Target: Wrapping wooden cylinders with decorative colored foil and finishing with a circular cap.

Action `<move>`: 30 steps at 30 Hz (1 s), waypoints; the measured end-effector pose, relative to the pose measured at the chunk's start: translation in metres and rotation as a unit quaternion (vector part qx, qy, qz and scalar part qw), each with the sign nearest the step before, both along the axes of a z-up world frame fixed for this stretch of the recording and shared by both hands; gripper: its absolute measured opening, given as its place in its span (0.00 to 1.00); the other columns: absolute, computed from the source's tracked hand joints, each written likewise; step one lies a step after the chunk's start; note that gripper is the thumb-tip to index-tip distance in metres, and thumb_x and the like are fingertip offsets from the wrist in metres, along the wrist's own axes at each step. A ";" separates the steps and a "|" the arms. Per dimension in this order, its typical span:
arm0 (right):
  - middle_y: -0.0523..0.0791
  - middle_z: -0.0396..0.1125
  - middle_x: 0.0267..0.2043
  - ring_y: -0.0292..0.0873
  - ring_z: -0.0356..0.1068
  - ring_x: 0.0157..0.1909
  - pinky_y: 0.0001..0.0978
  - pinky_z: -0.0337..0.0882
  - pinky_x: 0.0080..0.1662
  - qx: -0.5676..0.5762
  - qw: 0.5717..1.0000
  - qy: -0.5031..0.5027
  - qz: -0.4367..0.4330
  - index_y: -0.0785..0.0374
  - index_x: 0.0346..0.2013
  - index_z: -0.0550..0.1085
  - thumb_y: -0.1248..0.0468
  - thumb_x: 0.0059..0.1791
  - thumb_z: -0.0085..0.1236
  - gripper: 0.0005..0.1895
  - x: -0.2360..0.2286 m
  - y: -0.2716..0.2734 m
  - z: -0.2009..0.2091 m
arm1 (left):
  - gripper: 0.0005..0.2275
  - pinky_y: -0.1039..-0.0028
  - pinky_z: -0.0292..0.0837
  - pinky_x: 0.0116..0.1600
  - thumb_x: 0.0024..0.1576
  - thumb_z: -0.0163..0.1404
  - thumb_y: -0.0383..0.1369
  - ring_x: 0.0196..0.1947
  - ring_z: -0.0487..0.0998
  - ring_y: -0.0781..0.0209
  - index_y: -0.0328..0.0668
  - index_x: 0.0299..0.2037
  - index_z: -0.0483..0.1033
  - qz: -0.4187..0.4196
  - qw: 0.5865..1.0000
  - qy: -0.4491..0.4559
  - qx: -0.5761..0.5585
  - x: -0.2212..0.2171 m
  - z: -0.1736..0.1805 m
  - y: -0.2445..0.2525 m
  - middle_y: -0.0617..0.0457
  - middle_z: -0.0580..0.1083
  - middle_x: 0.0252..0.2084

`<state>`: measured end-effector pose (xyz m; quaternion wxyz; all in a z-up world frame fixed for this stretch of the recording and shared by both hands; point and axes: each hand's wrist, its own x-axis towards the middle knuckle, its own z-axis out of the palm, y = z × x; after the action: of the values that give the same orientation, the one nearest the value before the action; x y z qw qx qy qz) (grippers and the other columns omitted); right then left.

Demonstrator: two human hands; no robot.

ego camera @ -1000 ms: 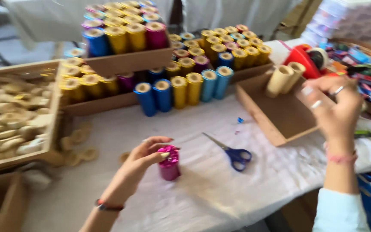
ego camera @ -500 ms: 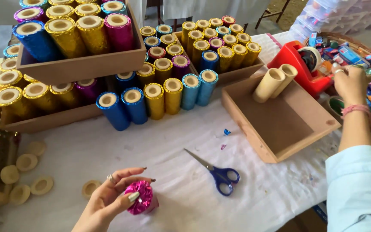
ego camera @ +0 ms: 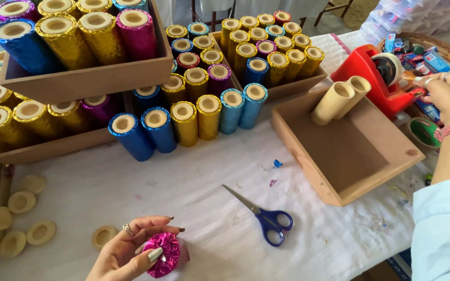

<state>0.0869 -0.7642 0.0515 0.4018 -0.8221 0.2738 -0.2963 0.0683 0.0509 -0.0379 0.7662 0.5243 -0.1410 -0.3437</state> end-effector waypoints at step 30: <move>0.48 0.67 0.43 0.43 0.74 0.47 0.35 0.72 0.50 -0.261 0.956 -0.125 0.044 0.68 0.46 0.61 0.74 0.55 0.63 0.16 -0.062 0.195 0.006 | 0.17 0.74 0.69 0.60 0.57 0.49 0.28 0.52 0.77 0.66 0.37 0.57 0.74 0.074 0.993 -0.068 0.066 -0.027 0.063 -0.016 0.50 0.80 0.53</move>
<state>0.0251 -0.5690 0.0572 0.2169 -0.8661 0.0977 -0.4396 0.0411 0.0350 0.0254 0.7417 0.6052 -0.1303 -0.2581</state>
